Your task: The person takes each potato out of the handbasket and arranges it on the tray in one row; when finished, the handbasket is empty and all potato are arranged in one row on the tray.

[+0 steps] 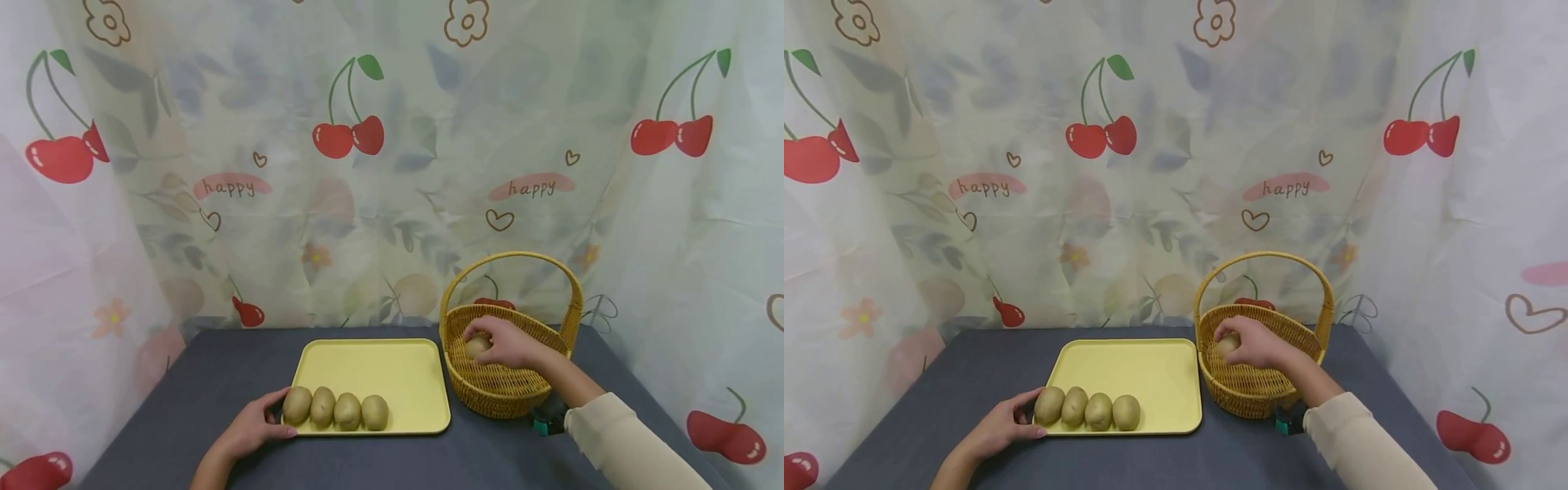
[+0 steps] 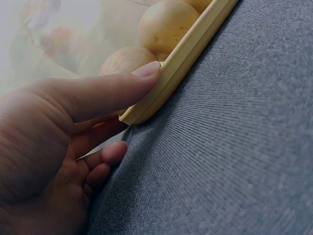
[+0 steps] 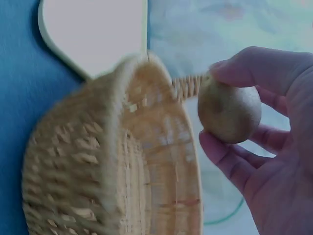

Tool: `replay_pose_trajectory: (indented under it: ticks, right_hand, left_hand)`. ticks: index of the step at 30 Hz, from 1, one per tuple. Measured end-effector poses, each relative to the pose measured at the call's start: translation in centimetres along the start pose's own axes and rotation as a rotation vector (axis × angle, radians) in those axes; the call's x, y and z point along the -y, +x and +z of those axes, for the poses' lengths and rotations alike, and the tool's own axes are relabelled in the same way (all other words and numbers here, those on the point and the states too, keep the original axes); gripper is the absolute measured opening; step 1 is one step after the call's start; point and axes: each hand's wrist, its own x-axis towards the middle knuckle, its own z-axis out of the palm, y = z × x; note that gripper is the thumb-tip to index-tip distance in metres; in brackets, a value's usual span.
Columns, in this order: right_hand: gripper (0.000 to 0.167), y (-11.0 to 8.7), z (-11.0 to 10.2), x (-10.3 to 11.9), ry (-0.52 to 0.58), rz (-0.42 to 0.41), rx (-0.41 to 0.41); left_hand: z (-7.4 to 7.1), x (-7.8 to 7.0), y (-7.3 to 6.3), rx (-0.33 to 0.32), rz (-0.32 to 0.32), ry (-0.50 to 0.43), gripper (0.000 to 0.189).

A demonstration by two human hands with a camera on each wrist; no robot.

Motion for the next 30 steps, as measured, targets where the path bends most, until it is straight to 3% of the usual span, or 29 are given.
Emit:
replay_pose_trajectory:
  ticks: [9, 19, 30]
  right_hand:
    - [0.035, -0.6, 3.0, 3.4, 0.137, -0.083, -0.122]
    - [0.04, 0.1, 8.7, 4.6, 0.293, -0.155, -0.204]
    - [0.052, 1.2, 14.3, 4.3, 0.382, 0.018, -0.215]
  left_hand:
    - [0.0, 0.1, 0.1, -0.008, 0.014, 0.0, 0.085]
    - [0.1, 0.0, 0.0, -0.003, 0.003, -0.011, 0.085]
    - [0.0, 0.2, 0.1, -0.001, 0.04, -0.018, 0.085]
